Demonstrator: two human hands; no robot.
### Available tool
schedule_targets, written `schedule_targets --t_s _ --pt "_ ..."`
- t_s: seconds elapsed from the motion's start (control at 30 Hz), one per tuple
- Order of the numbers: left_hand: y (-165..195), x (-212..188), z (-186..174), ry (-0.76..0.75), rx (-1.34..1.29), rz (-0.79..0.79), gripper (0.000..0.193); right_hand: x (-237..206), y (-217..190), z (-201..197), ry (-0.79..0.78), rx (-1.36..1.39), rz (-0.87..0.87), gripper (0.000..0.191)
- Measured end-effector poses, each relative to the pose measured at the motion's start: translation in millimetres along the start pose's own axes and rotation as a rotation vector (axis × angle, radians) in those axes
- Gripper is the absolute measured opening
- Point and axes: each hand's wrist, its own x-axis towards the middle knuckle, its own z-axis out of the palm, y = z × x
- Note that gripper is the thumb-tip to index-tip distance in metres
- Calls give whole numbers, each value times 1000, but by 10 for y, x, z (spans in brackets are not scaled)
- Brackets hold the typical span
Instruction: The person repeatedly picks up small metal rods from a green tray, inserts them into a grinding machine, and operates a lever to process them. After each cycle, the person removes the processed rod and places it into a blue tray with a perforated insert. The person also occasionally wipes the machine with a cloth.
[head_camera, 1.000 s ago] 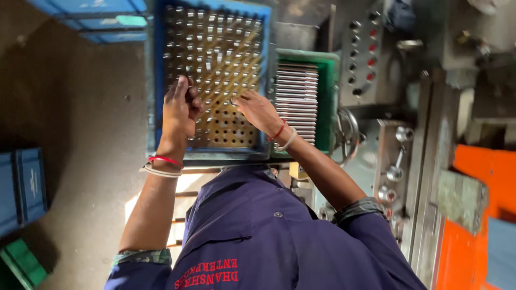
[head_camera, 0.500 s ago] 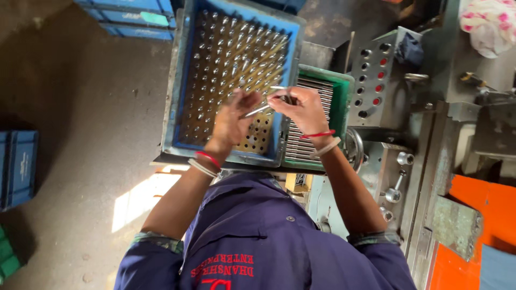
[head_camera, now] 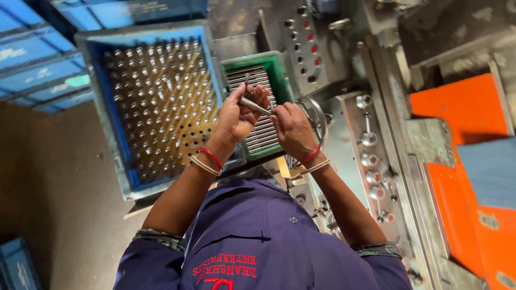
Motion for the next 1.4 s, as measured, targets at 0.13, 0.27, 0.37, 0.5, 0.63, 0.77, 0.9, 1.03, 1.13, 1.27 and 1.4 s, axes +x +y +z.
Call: schedule_targets --t_s 0.13,0.27,0.37,0.5,0.63,0.77,0.9,1.03,1.13,1.27,1.4 --pt "-186 -78 175 -73 281 -66 25 -233 33 -154 62 -41 118 9" --pt "-440 -36 243 -49 367 -67 24 -397 -50 -235 152 -120 151 10" --pt "-692 4 323 -60 360 9 23 -520 -75 -320 170 -58 128 26" --pt "-885 -68 506 -414 898 455 17 -716 63 -532 40 287 572 29" --pt "-888 -239 698 -534 1562 841 20 -910 304 -815 -2 406 530 32" --pt "-912 -342 848 -504 1758 668 36 -1037 361 -1016 -34 325 383 19" --pt "-945 -349 934 -439 1658 239 41 -1038 219 -1097 110 -209 -2 12" --pt "-943 -347 980 -406 1563 -62 40 -1009 98 -1134 56 -477 -105 19" --pt "-992 -350 1004 -363 1572 -150 36 -1071 103 -1134 42 -586 -149 21" --pt "-1204 -318 961 -374 1501 -195 34 -1308 153 -1017 84 190 360 21" --pt "-1623 -177 829 -819 1323 214 34 -1607 185 -838 408 1110 656 51"
